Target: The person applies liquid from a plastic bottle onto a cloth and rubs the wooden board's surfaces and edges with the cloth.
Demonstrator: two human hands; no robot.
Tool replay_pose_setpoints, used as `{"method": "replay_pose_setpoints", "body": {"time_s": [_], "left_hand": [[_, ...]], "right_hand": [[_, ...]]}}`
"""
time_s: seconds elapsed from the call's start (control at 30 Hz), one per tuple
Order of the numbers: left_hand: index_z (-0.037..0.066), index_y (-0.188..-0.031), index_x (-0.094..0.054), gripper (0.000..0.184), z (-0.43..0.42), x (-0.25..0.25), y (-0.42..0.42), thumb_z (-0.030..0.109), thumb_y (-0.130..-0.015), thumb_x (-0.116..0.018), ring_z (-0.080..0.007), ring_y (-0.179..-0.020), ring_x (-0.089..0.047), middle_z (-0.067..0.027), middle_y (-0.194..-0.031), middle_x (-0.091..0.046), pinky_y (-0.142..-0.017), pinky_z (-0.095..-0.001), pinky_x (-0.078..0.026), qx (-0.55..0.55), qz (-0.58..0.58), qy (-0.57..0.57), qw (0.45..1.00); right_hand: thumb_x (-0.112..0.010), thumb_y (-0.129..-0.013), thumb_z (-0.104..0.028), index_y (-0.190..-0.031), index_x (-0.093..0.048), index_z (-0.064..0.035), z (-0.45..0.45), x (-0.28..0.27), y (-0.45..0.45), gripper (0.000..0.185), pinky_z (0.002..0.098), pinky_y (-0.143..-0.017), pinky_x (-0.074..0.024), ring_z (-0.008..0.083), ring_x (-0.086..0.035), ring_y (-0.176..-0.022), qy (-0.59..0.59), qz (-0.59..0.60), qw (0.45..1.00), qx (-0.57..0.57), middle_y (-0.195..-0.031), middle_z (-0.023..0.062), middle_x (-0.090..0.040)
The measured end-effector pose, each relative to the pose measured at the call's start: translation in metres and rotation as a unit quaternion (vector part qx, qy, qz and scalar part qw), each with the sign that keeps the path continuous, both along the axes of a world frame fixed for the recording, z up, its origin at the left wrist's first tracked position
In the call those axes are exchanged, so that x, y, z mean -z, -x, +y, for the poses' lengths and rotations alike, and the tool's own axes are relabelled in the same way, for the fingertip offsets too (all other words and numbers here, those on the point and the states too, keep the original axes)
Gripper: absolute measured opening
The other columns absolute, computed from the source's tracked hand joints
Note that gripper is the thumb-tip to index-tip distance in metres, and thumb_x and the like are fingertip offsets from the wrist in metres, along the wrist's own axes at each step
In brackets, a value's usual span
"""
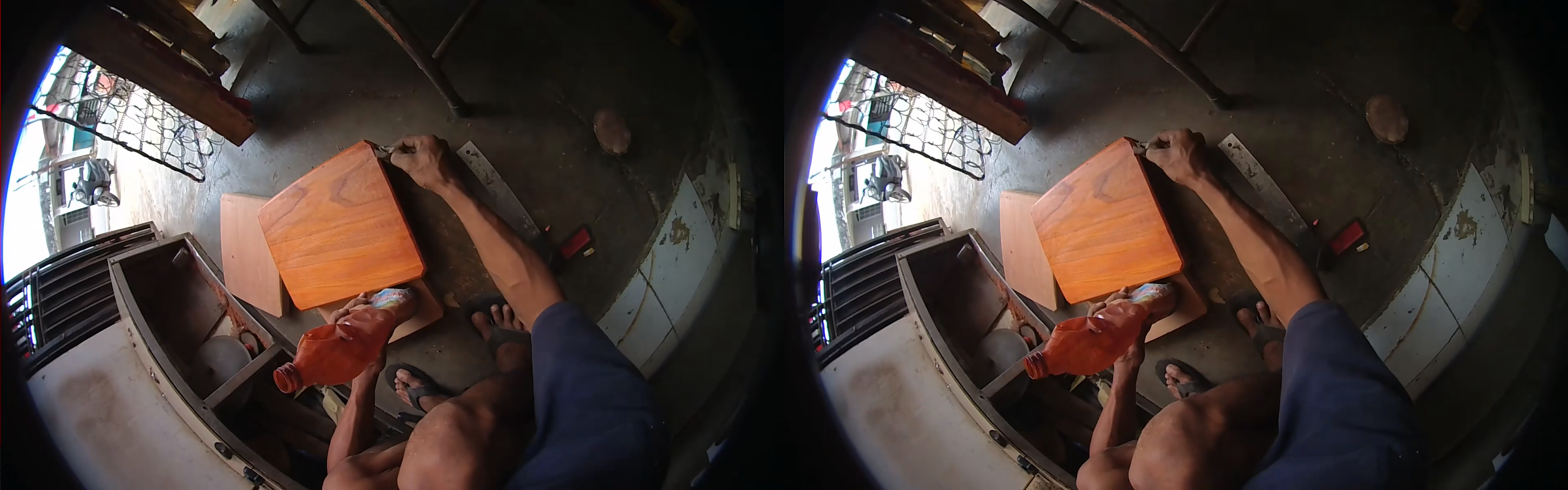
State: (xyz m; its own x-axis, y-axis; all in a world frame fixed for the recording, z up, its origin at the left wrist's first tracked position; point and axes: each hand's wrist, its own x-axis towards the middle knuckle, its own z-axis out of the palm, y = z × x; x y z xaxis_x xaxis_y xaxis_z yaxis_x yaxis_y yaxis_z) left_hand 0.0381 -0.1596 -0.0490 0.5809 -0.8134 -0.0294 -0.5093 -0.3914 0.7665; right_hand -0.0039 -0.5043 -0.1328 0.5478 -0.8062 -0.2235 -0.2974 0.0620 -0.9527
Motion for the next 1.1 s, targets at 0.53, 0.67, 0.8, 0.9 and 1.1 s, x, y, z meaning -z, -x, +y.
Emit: {"method": "replay_pose_setpoints", "body": {"time_s": [0.53, 0.67, 0.8, 0.9, 1.1], "left_hand": [[0.003, -0.128, -0.044, 0.065, -0.001, -0.020, 0.009, 0.016, -0.078, -0.084, -0.0274, -0.121, -0.056, -0.0162, -0.127, -0.058, -0.109, -0.0396, -0.040, -0.087, 0.030, 0.053, 0.994], [0.001, -0.121, -0.058, 0.037, 0.062, -0.016, -0.035, 0.017, -0.092, -0.073, -0.0249, -0.114, -0.057, -0.0109, -0.122, -0.059, -0.100, -0.0360, -0.046, -0.121, -0.140, 0.018, 0.983], [0.000, -0.119, -0.060, 0.033, 0.072, -0.044, -0.065, 0.011, -0.090, -0.073, -0.0209, -0.098, -0.063, -0.0095, -0.112, -0.065, -0.088, -0.0353, -0.053, -0.258, -0.022, 0.142, 0.955], [0.000, -0.114, -0.064, 0.026, 0.069, -0.047, -0.097, 0.012, -0.092, -0.071, -0.0190, -0.088, -0.066, -0.0087, -0.104, -0.068, -0.081, -0.0332, -0.055, -0.244, -0.007, 0.214, 0.946], [0.001, -0.114, -0.064, 0.027, 0.063, -0.031, -0.121, 0.021, -0.096, -0.065, -0.0170, -0.084, -0.068, -0.0088, -0.099, -0.070, -0.075, -0.0294, -0.056, -0.247, 0.010, 0.228, 0.942]], "right_hand": [[-0.063, -0.087, -0.015, -0.096, -0.069, 0.0012, 0.161, -0.013, 0.121, 0.019, 0.0335, -0.066, -0.0507, 0.0194, -0.062, -0.067, -0.149, 0.010, 0.988, 0.033, -0.072, 0.0147, -0.063], [-0.061, -0.089, -0.015, -0.097, -0.067, 0.0023, 0.161, 0.008, 0.124, 0.020, 0.0274, -0.061, -0.0449, 0.0073, -0.053, -0.067, -0.094, 0.007, 0.992, 0.082, -0.070, 0.0020, -0.059], [-0.061, -0.088, -0.013, -0.088, -0.062, 0.0027, 0.165, 0.012, 0.114, 0.016, 0.0285, -0.058, -0.0422, 0.0065, -0.048, -0.064, -0.108, -0.027, 0.991, 0.079, -0.068, -0.0002, -0.056], [-0.061, -0.088, -0.013, -0.088, -0.062, 0.0032, 0.163, 0.021, 0.116, 0.016, 0.0277, -0.059, -0.0418, 0.0058, -0.048, -0.065, -0.109, -0.015, 0.992, 0.060, -0.070, -0.0004, -0.056], [-0.062, -0.088, -0.013, -0.091, -0.064, 0.0036, 0.168, 0.020, 0.108, 0.016, 0.0262, -0.062, -0.0435, 0.0062, -0.050, -0.070, -0.101, -0.031, 0.993, 0.049, -0.076, 0.0017, -0.059]]}}
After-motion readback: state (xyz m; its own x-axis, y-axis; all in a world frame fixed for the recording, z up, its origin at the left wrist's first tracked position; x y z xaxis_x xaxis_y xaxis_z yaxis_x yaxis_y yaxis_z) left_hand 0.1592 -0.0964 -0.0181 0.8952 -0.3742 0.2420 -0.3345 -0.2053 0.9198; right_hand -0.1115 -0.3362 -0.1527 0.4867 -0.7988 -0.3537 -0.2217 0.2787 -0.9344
